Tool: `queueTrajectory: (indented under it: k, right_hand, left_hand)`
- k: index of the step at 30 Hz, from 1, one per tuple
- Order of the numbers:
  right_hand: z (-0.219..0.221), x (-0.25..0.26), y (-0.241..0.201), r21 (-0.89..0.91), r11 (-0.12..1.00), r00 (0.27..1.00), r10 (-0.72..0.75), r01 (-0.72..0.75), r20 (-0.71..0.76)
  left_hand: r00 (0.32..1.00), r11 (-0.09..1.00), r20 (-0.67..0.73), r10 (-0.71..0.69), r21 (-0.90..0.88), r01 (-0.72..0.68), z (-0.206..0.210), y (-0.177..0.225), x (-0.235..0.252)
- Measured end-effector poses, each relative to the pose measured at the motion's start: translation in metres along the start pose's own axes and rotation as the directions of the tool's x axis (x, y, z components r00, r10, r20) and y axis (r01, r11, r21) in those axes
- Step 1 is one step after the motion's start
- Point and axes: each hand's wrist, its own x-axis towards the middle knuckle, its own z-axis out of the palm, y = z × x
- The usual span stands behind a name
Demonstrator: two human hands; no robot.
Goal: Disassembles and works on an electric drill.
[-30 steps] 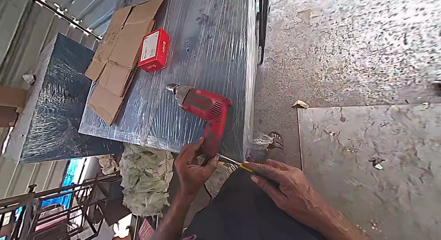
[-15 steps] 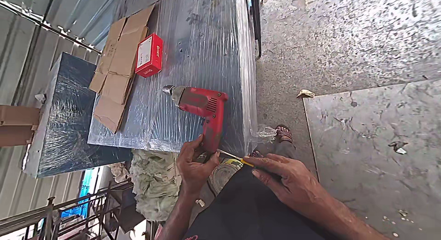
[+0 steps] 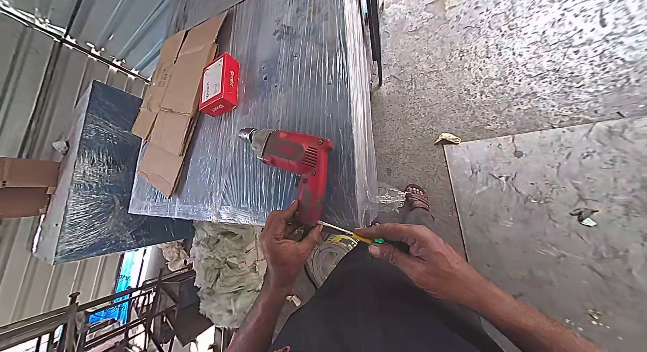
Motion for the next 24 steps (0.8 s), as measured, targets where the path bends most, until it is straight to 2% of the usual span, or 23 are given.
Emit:
queueTrajectory:
  k: [2,3,5,6,8,9,10,11,13,14,15,16,17,18,19,20,21,22,24]
  right_hand:
    - [-0.003,0.004,0.000,0.151,0.984,0.995,0.090,-0.096,0.051]
    - [-0.003,0.004,0.001,0.110,0.991,0.996,0.075,-0.079,0.040]
    - [0.001,0.001,0.003,-0.166,0.983,0.995,-0.091,0.083,-0.042]
    - [0.005,-0.002,0.004,-0.319,0.933,0.977,-0.199,0.164,-0.080]
    - [0.010,-0.006,0.004,-0.557,0.797,0.934,-0.344,0.235,-0.099]
    - [0.012,-0.007,0.002,-0.590,0.772,0.926,-0.363,0.239,-0.100]
    - [0.012,-0.007,0.002,-0.559,0.797,0.934,-0.341,0.227,-0.106]
    - [0.012,-0.006,0.001,-0.456,0.869,0.956,-0.271,0.193,-0.113]
    - [0.004,-0.003,-0.001,-0.029,1.000,0.999,-0.006,0.005,-0.037]
    - [-0.001,0.001,-0.001,0.222,0.967,0.992,0.115,-0.122,0.046]
    - [-0.003,0.005,-0.001,0.450,0.861,0.971,0.197,-0.237,0.136]
    - [-0.004,0.007,0.000,0.600,0.728,0.943,0.247,-0.332,0.223]
    - [-0.004,0.008,0.002,0.659,0.649,0.925,0.265,-0.380,0.272]
    - [-0.003,0.008,0.004,0.640,0.678,0.933,0.257,-0.361,0.253]
    - [-0.002,0.007,0.004,0.534,0.798,0.960,0.221,-0.280,0.173]
    - [-0.001,0.004,0.004,0.339,0.927,0.987,0.146,-0.162,0.074]
    - [-0.001,0.002,0.004,0.105,0.994,0.999,0.040,-0.040,-0.004]
    - [0.001,0.000,0.005,-0.119,0.990,0.994,-0.085,0.077,-0.063]
    - [0.004,-0.002,0.008,-0.418,0.881,0.951,-0.291,0.222,-0.108]
  left_hand:
    - [1.000,1.000,0.001,0.007,0.000,-0.007,-0.001,0.001,0.001]
    - [1.000,1.000,0.002,0.006,-0.001,-0.006,-0.001,0.000,0.001]
    - [1.000,1.000,-0.001,0.001,0.003,-0.001,-0.001,-0.001,0.001]
    - [1.000,1.000,-0.003,-0.002,0.008,0.002,-0.001,-0.001,0.000]
    - [1.000,1.000,-0.012,-0.010,0.010,0.010,0.002,0.000,0.000]
    - [1.000,1.000,-0.018,-0.017,0.009,0.017,0.002,0.000,0.000]
    - [0.999,1.000,-0.022,-0.023,0.011,0.024,0.002,0.001,-0.001]
    - [0.999,1.000,-0.021,-0.029,0.005,0.029,0.002,0.001,-0.001]
    - [0.999,0.999,-0.023,-0.032,-0.006,0.031,0.001,0.001,-0.001]
    - [0.999,1.000,-0.024,-0.031,-0.004,0.031,0.001,0.001,0.000]
    - [0.999,1.000,-0.024,-0.029,-0.003,0.029,0.002,0.002,0.001]
    - [0.999,1.000,-0.019,-0.027,-0.005,0.027,0.001,0.003,0.002]
    - [1.000,1.000,-0.014,-0.026,-0.005,0.026,0.000,0.003,0.002]
    - [1.000,1.000,-0.011,-0.023,-0.007,0.023,0.000,0.003,0.002]
    - [1.000,1.000,-0.011,-0.020,-0.005,0.020,0.000,0.003,0.002]
    - [1.000,1.000,-0.013,-0.022,-0.004,0.022,0.000,0.003,0.001]
    - [1.000,1.000,-0.016,-0.025,-0.007,0.025,0.001,0.003,0.000]
    - [0.999,0.999,-0.016,-0.030,-0.013,0.030,0.001,0.004,0.000]
    - [0.999,0.999,-0.018,-0.030,-0.030,0.029,0.002,0.005,0.000]
